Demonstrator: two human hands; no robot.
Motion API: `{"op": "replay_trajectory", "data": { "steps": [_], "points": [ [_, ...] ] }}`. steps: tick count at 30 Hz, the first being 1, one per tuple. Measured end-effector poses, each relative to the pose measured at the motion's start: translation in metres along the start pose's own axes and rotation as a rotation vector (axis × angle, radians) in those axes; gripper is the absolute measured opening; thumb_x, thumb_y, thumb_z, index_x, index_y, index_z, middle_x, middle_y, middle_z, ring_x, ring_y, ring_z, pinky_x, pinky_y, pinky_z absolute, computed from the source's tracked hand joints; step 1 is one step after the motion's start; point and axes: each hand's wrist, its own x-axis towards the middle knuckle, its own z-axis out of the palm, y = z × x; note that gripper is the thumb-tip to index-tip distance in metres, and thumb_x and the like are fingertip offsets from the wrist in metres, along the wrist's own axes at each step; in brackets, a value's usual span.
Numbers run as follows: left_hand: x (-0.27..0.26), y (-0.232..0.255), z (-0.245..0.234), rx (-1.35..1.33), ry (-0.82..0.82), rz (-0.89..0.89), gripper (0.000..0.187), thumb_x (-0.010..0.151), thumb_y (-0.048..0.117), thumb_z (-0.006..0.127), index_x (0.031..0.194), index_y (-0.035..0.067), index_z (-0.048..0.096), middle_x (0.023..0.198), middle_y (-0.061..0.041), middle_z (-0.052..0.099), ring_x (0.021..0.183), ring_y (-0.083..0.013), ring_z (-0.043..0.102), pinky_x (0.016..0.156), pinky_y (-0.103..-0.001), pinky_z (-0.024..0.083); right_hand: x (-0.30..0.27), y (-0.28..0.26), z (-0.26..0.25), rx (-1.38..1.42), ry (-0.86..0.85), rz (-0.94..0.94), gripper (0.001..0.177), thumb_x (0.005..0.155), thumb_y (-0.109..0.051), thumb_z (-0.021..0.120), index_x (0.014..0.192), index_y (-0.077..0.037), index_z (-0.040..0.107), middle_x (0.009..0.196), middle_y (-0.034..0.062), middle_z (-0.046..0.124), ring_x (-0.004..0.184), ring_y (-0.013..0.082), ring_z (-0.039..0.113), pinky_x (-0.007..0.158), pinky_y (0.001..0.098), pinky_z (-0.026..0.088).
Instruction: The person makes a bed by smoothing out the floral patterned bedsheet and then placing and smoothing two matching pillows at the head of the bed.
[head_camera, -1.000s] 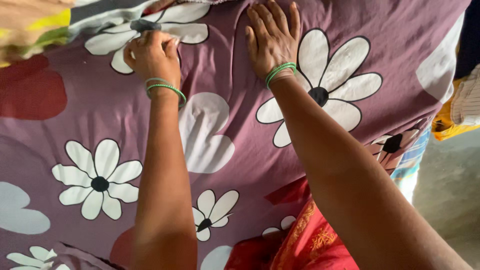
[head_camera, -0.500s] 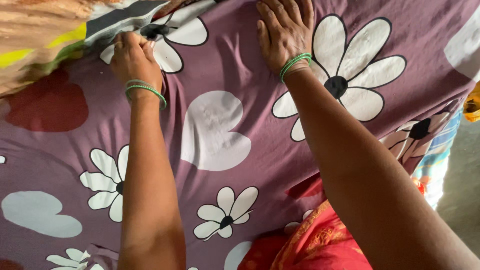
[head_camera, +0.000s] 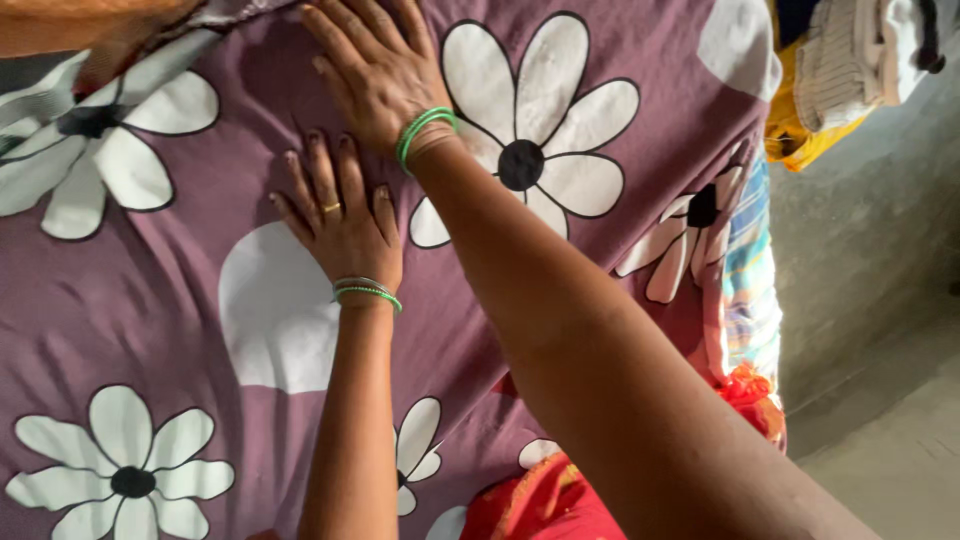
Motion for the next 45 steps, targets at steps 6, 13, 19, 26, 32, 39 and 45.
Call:
{"op": "replay_trajectory", "data": {
  "steps": [6, 13, 19, 26, 32, 39, 45],
  "points": [
    [-0.005, 0.005, 0.026, 0.120, 0.039, -0.108, 0.061, 0.115, 0.047, 0.029, 0.166, 0.018, 0.043, 0.173, -0.008, 0.028, 0.160, -0.0358, 0.023, 0.129, -0.062, 0.015, 0.004, -0.006, 0.013, 0.007, -0.137, 0.082, 0.046, 0.106, -0.044, 0.049, 0.146, -0.023, 0.050, 0.147, -0.0029, 0.058, 0.138, 0.0191, 0.050, 0.118, 0.0467, 0.031],
    [-0.012, 0.010, 0.018, 0.071, 0.000, -0.142, 0.058, 0.114, 0.033, 0.047, 0.169, 0.015, 0.042, 0.176, -0.009, 0.026, 0.162, -0.0369, 0.019, 0.130, -0.063, 0.011, -0.036, 0.042, -0.023, -0.164, -0.236, 0.161, 0.055, 0.102, -0.058, 0.047, 0.144, -0.024, 0.049, 0.143, 0.0014, 0.056, 0.136, 0.0240, 0.047, 0.115, 0.0566, 0.025],
    [-0.011, 0.003, 0.021, 0.081, 0.041, -0.092, 0.061, 0.110, 0.031, 0.058, 0.167, 0.017, 0.042, 0.174, -0.008, 0.026, 0.160, -0.0365, 0.019, 0.130, -0.062, 0.011, -0.140, 0.257, -0.134, -0.471, -0.479, 0.901, 0.063, 0.117, -0.059, 0.031, 0.165, -0.019, 0.034, 0.166, 0.0171, 0.040, 0.158, 0.0340, 0.030, 0.132, 0.0492, 0.015],
    [-0.010, 0.000, 0.035, 0.092, 0.143, -0.094, 0.058, 0.111, 0.034, 0.056, 0.166, 0.025, 0.039, 0.173, 0.001, 0.024, 0.160, -0.0284, 0.021, 0.131, -0.060, 0.012, -0.167, 0.275, -0.182, -0.381, -0.195, 0.729, 0.064, 0.115, -0.038, 0.027, 0.172, -0.011, 0.015, 0.179, 0.0072, 0.010, 0.164, 0.0248, 0.006, 0.130, 0.0561, -0.003],
    [-0.012, 0.001, 0.042, 0.049, 0.161, -0.123, 0.064, 0.110, 0.039, 0.056, 0.166, 0.033, 0.026, 0.173, 0.008, 0.014, 0.163, -0.0208, 0.014, 0.136, -0.055, 0.015, -0.177, 0.095, -0.090, -0.087, -0.273, 0.066, 0.061, 0.116, -0.037, 0.037, 0.167, -0.006, 0.023, 0.175, 0.0161, 0.022, 0.164, 0.0324, 0.015, 0.129, 0.0583, -0.003],
    [-0.011, 0.005, 0.035, 0.034, 0.133, -0.139, 0.058, 0.112, 0.040, 0.053, 0.164, 0.032, 0.030, 0.171, 0.006, 0.022, 0.161, -0.0206, 0.019, 0.136, -0.054, 0.016, -0.199, 0.042, -0.067, -0.108, -0.179, 0.161, 0.056, 0.115, -0.030, 0.037, 0.165, -0.005, 0.032, 0.173, 0.0144, 0.029, 0.162, 0.0349, 0.019, 0.130, 0.0582, 0.003],
    [-0.006, 0.010, 0.013, 0.009, -0.123, -0.204, 0.048, 0.115, 0.045, 0.040, 0.160, 0.030, 0.039, 0.162, 0.006, 0.042, 0.153, -0.0206, 0.033, 0.130, -0.048, 0.022, -0.207, 0.046, -0.059, -0.169, -0.141, 0.123, 0.055, 0.116, -0.023, 0.040, 0.168, -0.007, 0.032, 0.176, 0.0124, 0.027, 0.165, 0.0323, 0.018, 0.132, 0.0549, 0.002]
  ]
}}
